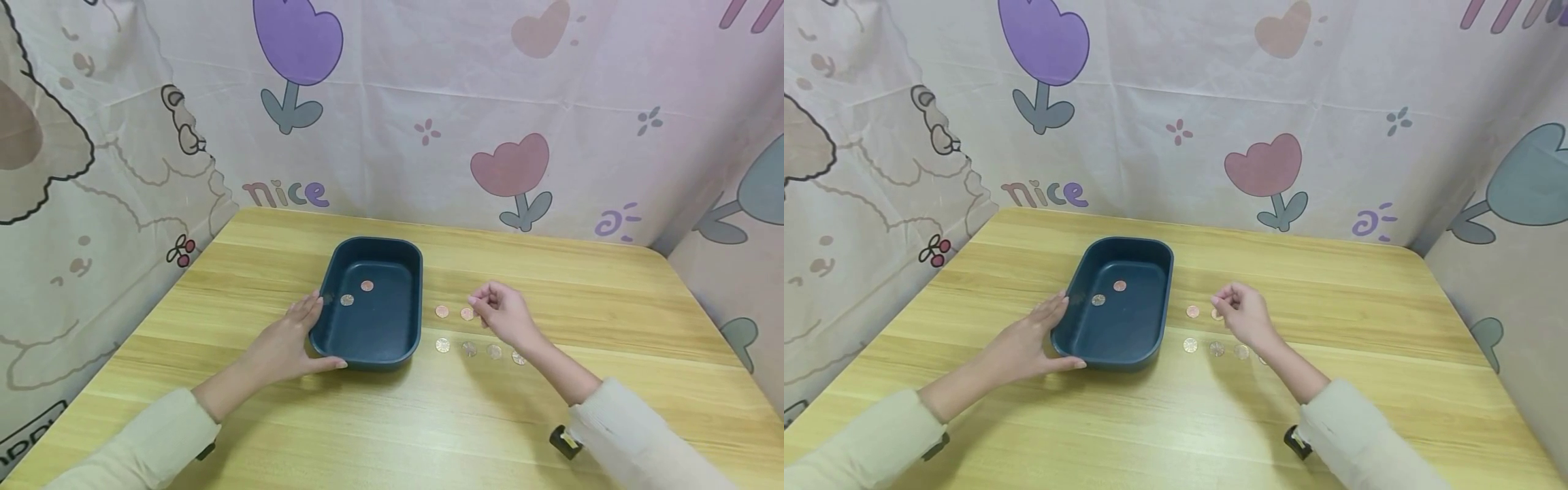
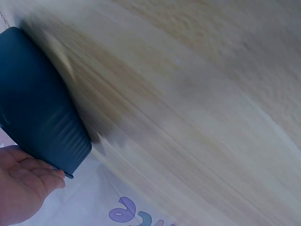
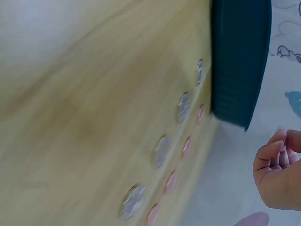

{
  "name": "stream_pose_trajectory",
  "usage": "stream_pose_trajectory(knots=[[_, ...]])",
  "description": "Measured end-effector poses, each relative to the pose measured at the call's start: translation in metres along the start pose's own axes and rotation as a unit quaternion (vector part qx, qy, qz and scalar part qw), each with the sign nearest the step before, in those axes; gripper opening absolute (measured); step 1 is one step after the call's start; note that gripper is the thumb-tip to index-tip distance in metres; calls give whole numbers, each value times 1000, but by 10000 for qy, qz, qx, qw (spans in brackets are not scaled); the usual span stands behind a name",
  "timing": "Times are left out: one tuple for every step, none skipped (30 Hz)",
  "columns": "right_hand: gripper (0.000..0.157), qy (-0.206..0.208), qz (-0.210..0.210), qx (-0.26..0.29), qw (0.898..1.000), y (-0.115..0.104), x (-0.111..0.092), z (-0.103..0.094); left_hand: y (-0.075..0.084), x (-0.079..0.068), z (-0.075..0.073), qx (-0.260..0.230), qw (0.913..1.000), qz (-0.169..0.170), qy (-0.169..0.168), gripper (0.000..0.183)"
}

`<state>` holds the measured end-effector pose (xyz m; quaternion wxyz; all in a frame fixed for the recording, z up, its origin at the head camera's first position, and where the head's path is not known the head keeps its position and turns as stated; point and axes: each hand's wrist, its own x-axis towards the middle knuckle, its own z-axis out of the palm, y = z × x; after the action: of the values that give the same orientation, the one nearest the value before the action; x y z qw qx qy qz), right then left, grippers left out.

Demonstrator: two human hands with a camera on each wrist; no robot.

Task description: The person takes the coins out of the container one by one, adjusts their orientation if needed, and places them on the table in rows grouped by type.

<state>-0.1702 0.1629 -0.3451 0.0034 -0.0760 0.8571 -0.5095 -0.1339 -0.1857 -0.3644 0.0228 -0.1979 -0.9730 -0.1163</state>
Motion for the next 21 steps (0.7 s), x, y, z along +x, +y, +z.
stream_pose_trajectory(knots=[[11,-8,-57,58,10000,-2,3,4,0,0,0,-1,10000,0,-1,109],[11,-31,-106,112,9999,-5,6,7,0,0,0,-8,10000,-2,-5,108],[11,-48,-152,162,9997,-8,8,11,-1,0,0,-15,10000,-4,-10,108],[11,-72,-211,216,9995,-11,11,14,-1,0,0,-31,10000,-1,-12,108],[11,-90,-263,257,9993,-13,14,17,-1,0,0,-43,10000,2,-16,108],[10,-114,-320,293,9990,-15,16,20,-1,0,-1,-52,10000,0,-21,108],[10,-137,-379,323,9987,-18,19,23,0,0,-1,-58,10000,-2,-26,108],[10,-156,-442,352,9983,-20,22,27,0,0,-1,-66,10000,-7,-34,108],[9,-171,-518,368,9978,-22,25,30,0,0,-1,-69,10000,-8,-38,108],[9,-192,-579,393,9974,-25,27,33,1,0,-1,-64,10000,-8,-39,108],[9,-211,-611,428,9970,-27,30,37,1,0,-1,-58,10000,-10,-46,108],[9,-236,-650,453,9966,-29,33,40,1,1,-2,-59,10000,-13,-52,109],[9,-251,-672,473,9963,-32,36,44,1,1,-2,-57,10000,-12,-57,109],[9,-270,-686,480,9961,-34,39,48,1,1,-2,-51,10000,-14,-62,109],[10,-291,-694,463,9961,-36,42,51,1,1,-2,-47,10000,-17,-65,109],[10,-315,-686,442,9962,-38,45,55,1,1,-2,-48,10000,-27,-73,109],[10,-349,-694,398,9962,-40,48,59,1,1,-2,-49,10000,-33,-80,109],[11,-382,-707,353,9961,-41,51,62,1,1,-2,-45,9999,-42,-82,110],[11,-412,-708,304,9962,-43,53,66,1,1,-2,-38,9999,-48,-84,110],[12,-440,-712,244,9962,-44,56,70,1,1,-2,-33,9999,-54,-86,110],[12,-470,-700,205,9962,-45,59,73,1,1,-2,-37,9999,-58,-91,110]])
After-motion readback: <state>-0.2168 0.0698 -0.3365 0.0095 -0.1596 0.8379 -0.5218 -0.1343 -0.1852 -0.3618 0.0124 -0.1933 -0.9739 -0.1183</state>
